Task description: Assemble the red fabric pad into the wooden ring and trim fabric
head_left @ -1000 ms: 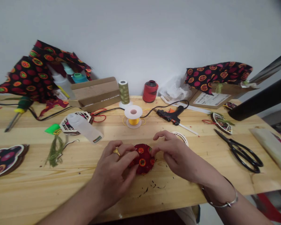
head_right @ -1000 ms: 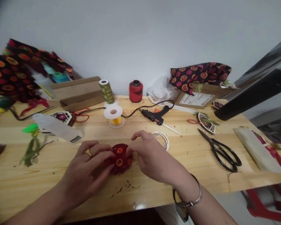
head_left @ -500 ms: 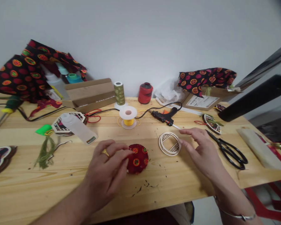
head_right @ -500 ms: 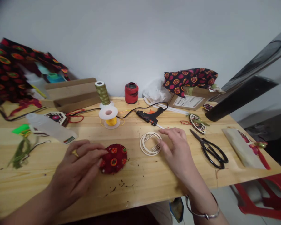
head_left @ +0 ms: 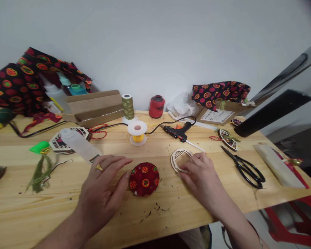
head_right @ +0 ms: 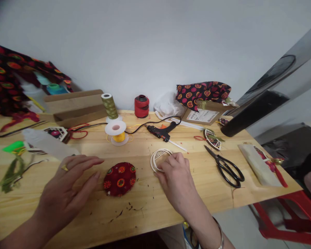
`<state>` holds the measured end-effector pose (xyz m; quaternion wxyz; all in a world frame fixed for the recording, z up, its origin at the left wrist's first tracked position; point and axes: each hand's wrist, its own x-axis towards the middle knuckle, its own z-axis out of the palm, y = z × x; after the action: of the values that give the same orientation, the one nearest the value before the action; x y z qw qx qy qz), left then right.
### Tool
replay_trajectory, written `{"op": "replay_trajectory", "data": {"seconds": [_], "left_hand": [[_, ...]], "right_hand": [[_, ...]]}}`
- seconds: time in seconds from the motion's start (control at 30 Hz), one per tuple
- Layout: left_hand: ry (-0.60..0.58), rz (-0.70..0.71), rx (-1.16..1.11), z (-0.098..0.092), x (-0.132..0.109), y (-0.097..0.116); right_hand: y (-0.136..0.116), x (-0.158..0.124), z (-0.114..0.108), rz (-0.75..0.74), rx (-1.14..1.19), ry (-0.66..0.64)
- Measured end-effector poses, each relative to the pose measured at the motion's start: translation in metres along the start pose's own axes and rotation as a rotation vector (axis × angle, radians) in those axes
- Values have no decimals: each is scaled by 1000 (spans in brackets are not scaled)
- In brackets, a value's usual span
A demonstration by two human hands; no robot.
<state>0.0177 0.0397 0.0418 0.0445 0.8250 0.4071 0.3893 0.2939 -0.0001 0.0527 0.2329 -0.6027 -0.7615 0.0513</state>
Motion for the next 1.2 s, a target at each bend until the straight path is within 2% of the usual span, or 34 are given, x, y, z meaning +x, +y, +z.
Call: {"op": "replay_trajectory", "data": {"seconds": [0.33,0.43,0.57,0.7,0.77,0.93,1.2], "left_hand": [[28,-29,-4,-1,1,2],[24,-34,-18,-2,1,3],[27,-74,-48,-5,1,6],[18,-102,-80,-7,1,6],[5,-119,-95,-8,-1,6],[-41,-170,-130,-7,-4,5],[-74,-151,-164,-2,-6,5]], "right_hand": [[0,0,8,-82,-123,-8],[-7,-1,4,-113,-95,66],[-31,-2,-1,-202,9,155],[-52,0,13,-385,44,110],[-57,1,24,-429,41,83],[-58,2,39,-467,38,12],[-60,2,39,-490,31,-56]]}}
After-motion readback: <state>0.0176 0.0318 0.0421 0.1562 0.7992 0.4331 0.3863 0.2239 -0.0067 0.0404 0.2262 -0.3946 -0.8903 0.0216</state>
